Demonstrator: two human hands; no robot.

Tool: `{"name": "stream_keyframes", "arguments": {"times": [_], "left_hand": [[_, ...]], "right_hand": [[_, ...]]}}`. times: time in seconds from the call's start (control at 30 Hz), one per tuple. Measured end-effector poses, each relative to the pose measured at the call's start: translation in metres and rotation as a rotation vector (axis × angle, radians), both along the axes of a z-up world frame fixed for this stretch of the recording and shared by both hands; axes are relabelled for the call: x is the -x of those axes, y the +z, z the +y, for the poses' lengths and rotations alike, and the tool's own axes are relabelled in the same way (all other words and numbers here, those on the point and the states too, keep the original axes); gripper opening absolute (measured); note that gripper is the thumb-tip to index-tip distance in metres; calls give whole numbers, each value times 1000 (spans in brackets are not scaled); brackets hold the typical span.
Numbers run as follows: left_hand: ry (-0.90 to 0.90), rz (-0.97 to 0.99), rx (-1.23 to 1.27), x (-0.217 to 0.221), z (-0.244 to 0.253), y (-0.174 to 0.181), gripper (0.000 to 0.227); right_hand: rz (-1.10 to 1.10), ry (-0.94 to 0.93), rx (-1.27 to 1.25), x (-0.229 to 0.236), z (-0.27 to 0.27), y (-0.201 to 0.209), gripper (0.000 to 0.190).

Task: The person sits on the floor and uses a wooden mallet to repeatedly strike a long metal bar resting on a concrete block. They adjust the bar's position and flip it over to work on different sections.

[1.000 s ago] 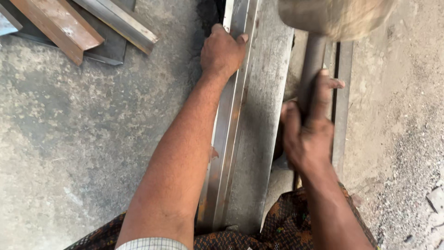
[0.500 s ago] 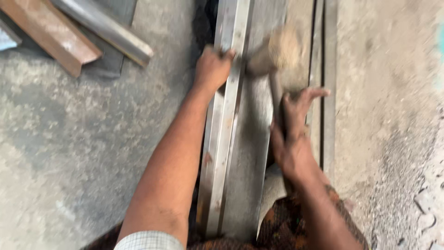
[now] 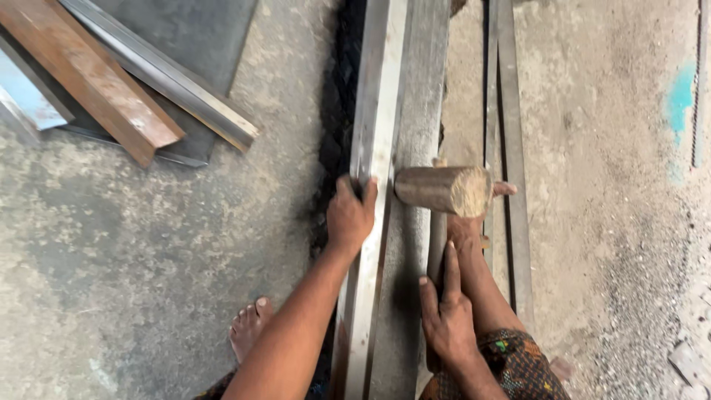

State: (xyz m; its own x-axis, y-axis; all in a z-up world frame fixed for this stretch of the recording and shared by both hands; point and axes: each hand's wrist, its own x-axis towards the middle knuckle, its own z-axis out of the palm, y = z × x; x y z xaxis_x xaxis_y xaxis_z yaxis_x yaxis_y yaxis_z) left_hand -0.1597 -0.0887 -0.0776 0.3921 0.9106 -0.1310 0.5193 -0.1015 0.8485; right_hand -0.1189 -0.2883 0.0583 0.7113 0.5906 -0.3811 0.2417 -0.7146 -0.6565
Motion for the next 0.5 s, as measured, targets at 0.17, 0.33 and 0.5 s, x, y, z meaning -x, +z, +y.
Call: {"name": "stream_keyframes", "arguments": {"times": [0.17,0.33,0.5], "left_hand": [[-191,107,406,20,39,9,69],[-328,107,495,-6,101,22,93],[-389,-56,577,-35,127,22,89]], "right_hand": [[-50,21,-27,5,-17,-28,78],[-125,40,-37,10,-29,-52,80],[-397,237,-181,7,-24,-41,76]]}}
